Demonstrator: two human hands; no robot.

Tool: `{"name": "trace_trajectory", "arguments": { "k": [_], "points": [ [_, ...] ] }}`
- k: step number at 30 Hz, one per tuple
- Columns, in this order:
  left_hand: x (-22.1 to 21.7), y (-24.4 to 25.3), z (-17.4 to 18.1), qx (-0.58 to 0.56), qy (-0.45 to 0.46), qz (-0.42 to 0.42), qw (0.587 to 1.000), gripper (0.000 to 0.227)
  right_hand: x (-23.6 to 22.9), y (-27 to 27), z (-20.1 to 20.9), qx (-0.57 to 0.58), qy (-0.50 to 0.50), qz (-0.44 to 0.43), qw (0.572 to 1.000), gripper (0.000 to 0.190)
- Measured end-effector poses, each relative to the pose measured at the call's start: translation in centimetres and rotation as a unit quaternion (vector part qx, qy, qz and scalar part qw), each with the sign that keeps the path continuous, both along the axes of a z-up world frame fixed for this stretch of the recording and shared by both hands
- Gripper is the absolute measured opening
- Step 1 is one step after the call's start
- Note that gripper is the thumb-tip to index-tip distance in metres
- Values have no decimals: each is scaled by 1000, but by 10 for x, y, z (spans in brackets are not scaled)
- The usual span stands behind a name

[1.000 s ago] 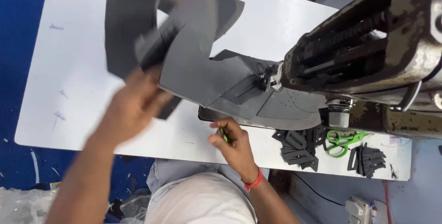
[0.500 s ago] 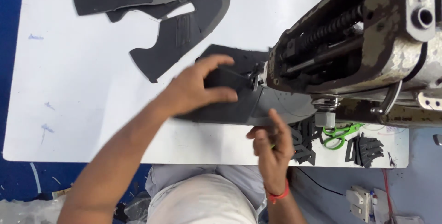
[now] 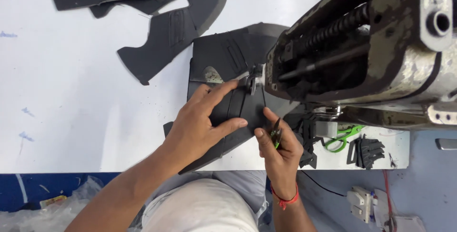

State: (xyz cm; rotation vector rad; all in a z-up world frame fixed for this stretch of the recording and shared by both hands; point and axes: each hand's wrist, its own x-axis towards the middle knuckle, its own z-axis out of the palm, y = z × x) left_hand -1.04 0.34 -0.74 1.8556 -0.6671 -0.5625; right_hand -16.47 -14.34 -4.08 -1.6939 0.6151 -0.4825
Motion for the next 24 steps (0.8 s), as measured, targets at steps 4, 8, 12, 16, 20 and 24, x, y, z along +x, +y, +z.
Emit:
{"name": "trace_trajectory", "arguments": {
  "k": [4,8,12,16,20,24],
  "points": [
    [6,-7,4,20,17,11,1000,72,6,-4,0,5,-9,5,1000,43],
    [9,-12,0,3,-24,23,999,72,13,-8,0,23,-20,8,999,43],
    [14,-19,0,1,-31,29,999,74,24,-11,1,34,-23,-7,999,41],
    [21,-24,8,-4,-39,29,999,72,34,-18,-2,45,-44,-13,998,27],
    [28,-28,-1,-44,-82,31,995,63,35,-30,-26,10,-23,-53,998,11],
    [40,-34,-4,-37,-107,47,993,52,48,-33,-6,41,-1,-41,998,10]
  ]
}}
